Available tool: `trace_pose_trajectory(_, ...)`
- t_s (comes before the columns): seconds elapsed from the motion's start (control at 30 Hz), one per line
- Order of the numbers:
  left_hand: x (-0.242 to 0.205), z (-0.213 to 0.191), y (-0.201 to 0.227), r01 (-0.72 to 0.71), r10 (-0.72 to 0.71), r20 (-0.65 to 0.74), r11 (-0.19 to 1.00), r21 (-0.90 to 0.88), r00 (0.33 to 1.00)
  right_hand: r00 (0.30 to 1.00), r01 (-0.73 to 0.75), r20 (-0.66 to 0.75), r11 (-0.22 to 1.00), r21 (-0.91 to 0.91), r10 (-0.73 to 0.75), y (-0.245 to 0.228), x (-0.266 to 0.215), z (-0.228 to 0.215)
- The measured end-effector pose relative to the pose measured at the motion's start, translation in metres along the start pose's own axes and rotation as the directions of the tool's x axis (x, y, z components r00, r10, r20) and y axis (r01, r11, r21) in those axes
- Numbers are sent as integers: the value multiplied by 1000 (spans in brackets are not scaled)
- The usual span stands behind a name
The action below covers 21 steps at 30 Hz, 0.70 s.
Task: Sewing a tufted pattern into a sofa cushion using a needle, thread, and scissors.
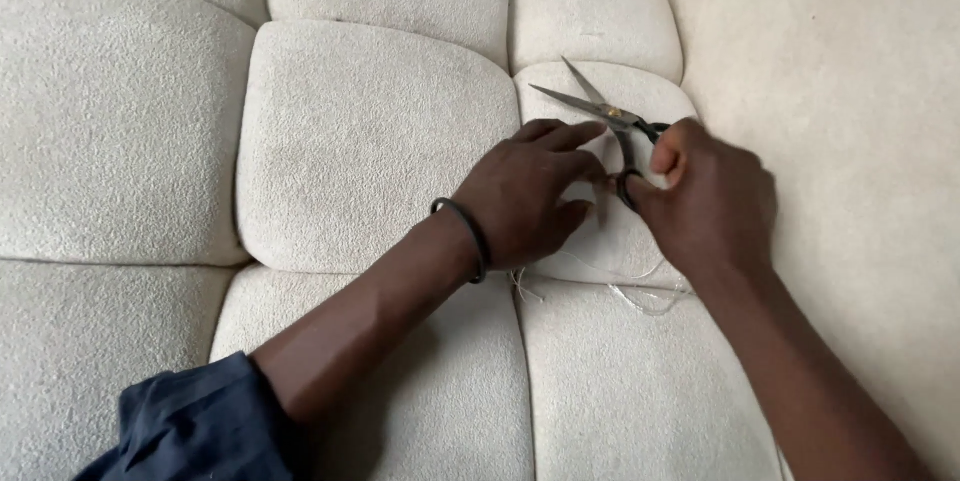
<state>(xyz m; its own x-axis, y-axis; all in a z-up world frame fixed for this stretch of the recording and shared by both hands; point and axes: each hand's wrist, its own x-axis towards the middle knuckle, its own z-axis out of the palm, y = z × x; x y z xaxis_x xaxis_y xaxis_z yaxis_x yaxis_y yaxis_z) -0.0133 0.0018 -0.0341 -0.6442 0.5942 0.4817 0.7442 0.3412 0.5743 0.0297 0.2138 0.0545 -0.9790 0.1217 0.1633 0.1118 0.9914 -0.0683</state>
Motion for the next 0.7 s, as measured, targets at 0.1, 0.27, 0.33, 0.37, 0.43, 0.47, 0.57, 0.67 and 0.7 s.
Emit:
trace_pose_trajectory(0.1,6,-6,-8,-19,24,-69,998,64,997,993,-71,108,987,142,56,-14,7,4)
trace_pose_trajectory(0.27,4,-13,-3,140,-139,-48,990,15,989,992,120,-1,967,225,-122,-14,42,11)
trace_pose_trajectory(0.33,7,-23,2,202,-200,-61,979,25,978,959,283,-103,933,225,-266,-24,11,-12)
trace_pose_trajectory(0.37,7,-31,3,265,-261,-77,963,42,962,891,444,-205,870,213,-405,-31,-4,-22)
trace_pose_trajectory(0.43,6,-50,3,336,-336,-14,939,75,942,902,432,-70,882,190,-427,-33,-48,-20)
trace_pose_trajectory(0.47,10,-57,4,381,-386,41,920,98,922,901,419,58,898,138,-429,-30,-69,-21)
trace_pose_trajectory(0.57,12,-69,10,444,-454,115,890,102,884,868,496,-74,865,79,-491,-11,-94,9)
trace_pose_trajectory(0.67,14,-66,13,453,-469,204,883,121,860,774,614,-114,783,-102,-622,-10,-85,17)
trace_pose_trajectory(0.7,13,-64,11,451,-467,201,884,119,861,774,614,-115,782,-106,-623,-11,-81,15)
